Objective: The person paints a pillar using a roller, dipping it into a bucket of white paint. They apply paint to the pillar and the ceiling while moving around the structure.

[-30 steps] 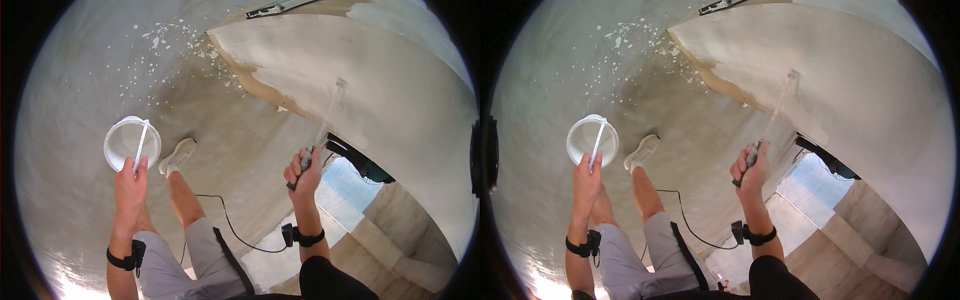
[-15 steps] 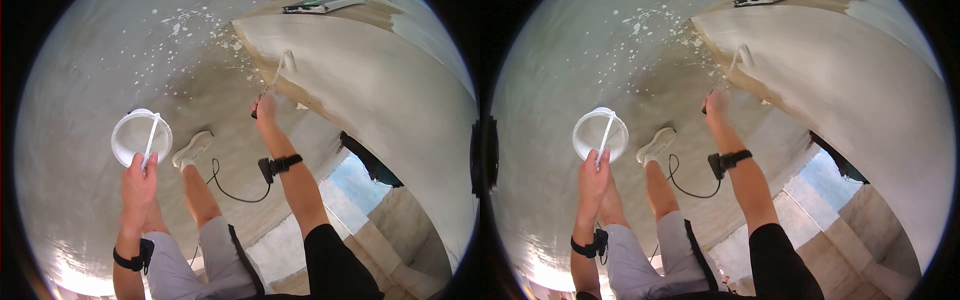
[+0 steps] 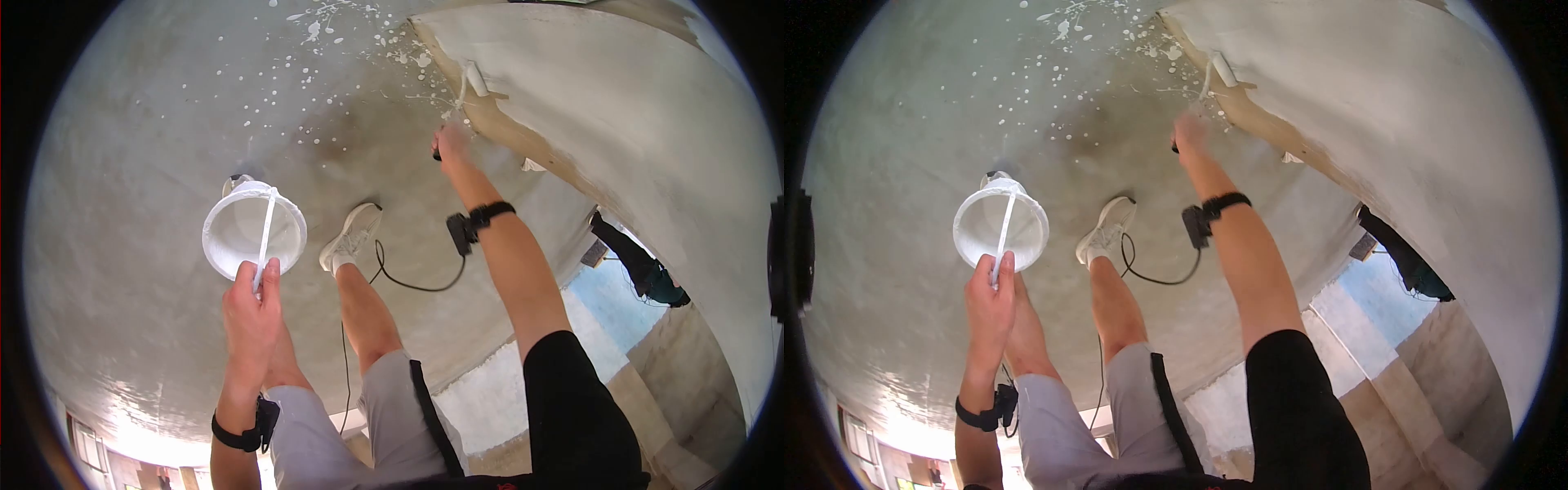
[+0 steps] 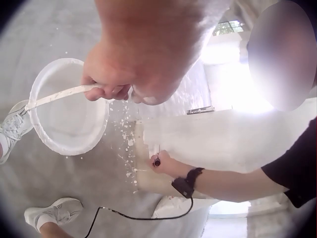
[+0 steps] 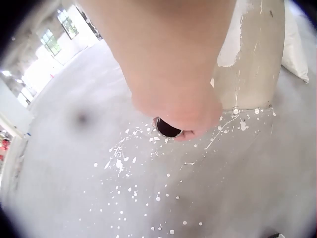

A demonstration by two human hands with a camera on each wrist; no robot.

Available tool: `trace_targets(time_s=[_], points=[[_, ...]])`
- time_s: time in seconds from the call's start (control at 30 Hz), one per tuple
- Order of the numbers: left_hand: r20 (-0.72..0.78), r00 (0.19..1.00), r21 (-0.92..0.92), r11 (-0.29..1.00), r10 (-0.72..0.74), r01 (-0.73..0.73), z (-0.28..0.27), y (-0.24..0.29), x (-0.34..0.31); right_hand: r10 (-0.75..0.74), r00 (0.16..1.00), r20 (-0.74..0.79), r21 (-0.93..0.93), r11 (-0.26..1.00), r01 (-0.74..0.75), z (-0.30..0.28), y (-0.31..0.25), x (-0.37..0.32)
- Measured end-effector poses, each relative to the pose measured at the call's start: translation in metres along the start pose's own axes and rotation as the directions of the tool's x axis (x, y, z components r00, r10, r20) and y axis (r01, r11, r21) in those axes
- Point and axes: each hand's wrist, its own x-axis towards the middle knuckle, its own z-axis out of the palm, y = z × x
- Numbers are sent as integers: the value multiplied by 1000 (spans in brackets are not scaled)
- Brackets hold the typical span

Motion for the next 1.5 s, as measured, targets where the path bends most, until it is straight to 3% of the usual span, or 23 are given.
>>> trace_targets(time_s=[0.1,0.23,0.37,0.47,0.57,0.73,0.8,0.87,0.93,1.0,1.03,1.1,1.2,1.3,1.43,1.5], points=[[-16,1000,-29,1000,1,-2,5,6,-3,-56,997,54,-73,995,60,-44,-22,-53],[21,1000,-17,1000,-20,20,11,23,-5,68,997,-35,243,968,-58,-101,-59,-131],[8,999,15,999,52,-52,30,29,-7,74,987,-143,337,941,-22,-153,-76,-200],[9,995,62,993,101,-101,34,36,-8,-5,986,-166,336,940,61,-181,-79,-229],[45,996,53,995,81,-83,33,47,-6,-6,987,-159,287,956,52,-186,-74,-228],[101,992,50,995,78,-83,40,52,-1,97,989,-116,247,967,-66,-149,-37,-158],[107,993,20,999,44,-47,53,53,1,48,992,-117,226,974,-20,-112,-22,-122],[151,987,26,998,46,-51,56,61,3,-19,990,-139,172,984,43,-71,-4,-79],[194,980,59,997,34,-46,59,59,7,-367,930,-17,-184,916,358,-47,92,31],[195,980,25,999,40,-46,63,50,11,-192,976,-104,12,981,194,7,18,-11],[191,981,26,999,26,-32,65,43,13,-186,978,-91,8,982,187,20,7,-12],[103,988,59,991,117,-124,70,27,16,-29,998,-53,262,964,42,42,0,-3],[140,990,35,999,8,-13,71,22,19,42,998,-47,116,993,-36,58,11,25],[170,979,32,994,-111,107,73,27,20,37,992,-118,154,988,-19,57,22,33],[46,998,100,994,43,-48,78,24,17,139,986,-89,259,959,-112,25,-10,-22],[-24,998,68,996,63,-61,77,24,18,-7,1000,11,213,977,5,-3,-21,-46]])
